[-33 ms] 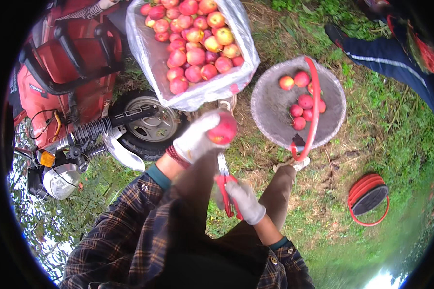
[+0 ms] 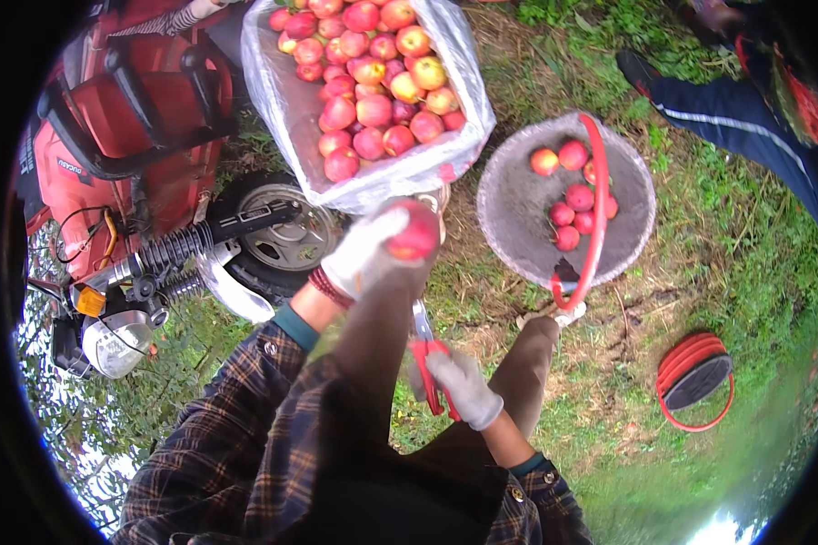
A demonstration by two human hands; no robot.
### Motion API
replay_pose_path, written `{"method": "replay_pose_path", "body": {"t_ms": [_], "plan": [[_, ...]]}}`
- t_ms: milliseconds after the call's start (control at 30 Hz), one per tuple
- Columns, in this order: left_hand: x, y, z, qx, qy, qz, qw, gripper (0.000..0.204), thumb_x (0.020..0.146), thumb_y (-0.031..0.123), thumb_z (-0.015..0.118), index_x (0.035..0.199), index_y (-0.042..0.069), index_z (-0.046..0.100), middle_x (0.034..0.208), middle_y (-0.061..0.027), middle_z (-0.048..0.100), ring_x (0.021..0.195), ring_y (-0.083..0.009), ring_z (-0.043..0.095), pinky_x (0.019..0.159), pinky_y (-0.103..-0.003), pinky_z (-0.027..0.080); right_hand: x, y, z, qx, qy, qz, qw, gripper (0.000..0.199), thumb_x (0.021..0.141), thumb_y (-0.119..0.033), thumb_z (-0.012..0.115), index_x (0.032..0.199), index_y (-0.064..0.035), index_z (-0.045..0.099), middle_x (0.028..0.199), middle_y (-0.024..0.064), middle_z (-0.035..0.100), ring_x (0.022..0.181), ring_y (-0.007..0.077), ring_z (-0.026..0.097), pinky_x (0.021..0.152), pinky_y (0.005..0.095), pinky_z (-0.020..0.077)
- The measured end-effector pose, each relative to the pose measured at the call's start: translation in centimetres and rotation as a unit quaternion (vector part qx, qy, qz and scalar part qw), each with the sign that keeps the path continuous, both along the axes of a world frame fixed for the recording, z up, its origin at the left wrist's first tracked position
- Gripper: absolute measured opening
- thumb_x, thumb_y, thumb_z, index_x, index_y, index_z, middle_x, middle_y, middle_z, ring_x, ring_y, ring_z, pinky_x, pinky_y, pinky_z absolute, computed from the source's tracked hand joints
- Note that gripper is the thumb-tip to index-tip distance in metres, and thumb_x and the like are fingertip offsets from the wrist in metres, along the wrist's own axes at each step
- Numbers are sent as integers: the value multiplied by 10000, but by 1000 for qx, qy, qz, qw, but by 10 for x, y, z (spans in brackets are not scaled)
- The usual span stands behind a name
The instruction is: The person transfers red apples from a basket into a plastic-lined container, using pruning shears to trim stems or remove blemishes from individual apples before placing them inside. Other people are visible nearby, also handling apples.
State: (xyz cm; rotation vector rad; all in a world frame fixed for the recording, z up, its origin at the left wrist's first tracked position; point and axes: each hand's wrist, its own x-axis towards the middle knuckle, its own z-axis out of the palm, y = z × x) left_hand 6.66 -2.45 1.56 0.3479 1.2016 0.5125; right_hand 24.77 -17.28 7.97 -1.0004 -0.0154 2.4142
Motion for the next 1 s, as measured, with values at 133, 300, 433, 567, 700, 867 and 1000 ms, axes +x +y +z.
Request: {"method": "replay_pose_path", "body": {"t_ms": [133, 300, 433, 567, 700, 867, 1000], "plan": [[-72, 87, -57, 227, 394, -48, 889, 706, 733, 388, 705, 1286, 38, 443, 1219, -154, 523, 1055, -282, 558, 901, -367, 464, -8, -34, -26, -53, -67, 77, 993, 403, 937, -297, 474, 1135, 54, 491, 853, 83, 598, 774, 172, 596, 754, 307, 486], [-101, 196, -112, 287, 643, -285, 650, 748, 675, 447, 680, 1306, 133, 429, 1279, -226, 432, 1122, -398, 493, 957, -458, 418, -11, -82, -83, -187, -71, -16, 980, 448, 922, -334, 510, 1141, 57, 486, 891, 116, 599, 784, 206, 611, 766, 341, 498], [-123, 217, -126, 326, 665, -499, 450, 590, 760, 342, 608, 1289, 140, 443, 1264, -214, 454, 1138, -395, 472, 963, -448, 409, -23, -105, -114, -224, -94, -11, 970, 445, 916, -355, 520, 1091, 54, 505, 866, 123, 608, 789, 207, 622, 757, 347, 514], [-148, 202, -139, 453, 663, -375, 464, 493, 792, 252, 608, 1250, 111, 491, 1196, -211, 513, 1095, -361, 515, 929, -415, 431, -29, -113, -126, -214, -72, -8, 974, 490, 904, -392, 541, 1099, 54, 487, 902, 127, 607, 796, 203, 624, 757, 338, 524], [-11, 113, -77, 412, 400, -406, 711, 308, 821, 177, 611, 1103, 56, 583, 1047, -160, 609, 959, -303, 602, 868, -376, 466, -12, -112, -121, -197, -60, -72, 976, 505, 909, -406, 525, 1120, 50, 471, 927, 127, 603, 824, 213, 622, 791, 360, 519], [141, 15, -140, 287, 311, -425, 800, 481, 799, 295, 638, 1189, 35, 531, 1035, -177, 619, 956, -299, 614, 855, -380, 485, 27, -97, -113, -195, -17, -159, 968, 491, 915, -382, 499, 1120, 63, 475, 933, 137, 601, 859, 225, 617, 836, 372, 504], [204, 23, -281, 263, 424, -431, 752, 606, 749, 365, 680, 1227, 46, 487, 1111, -219, 570, 1008, -367, 577, 859, -400, 480, 50, -124, -122, -194, -12, -168, 966, 451, 930, -346, 482, 1091, 74, 508, 962, 144, 606, 878, 230, 615, 839, 359, 484]]}}
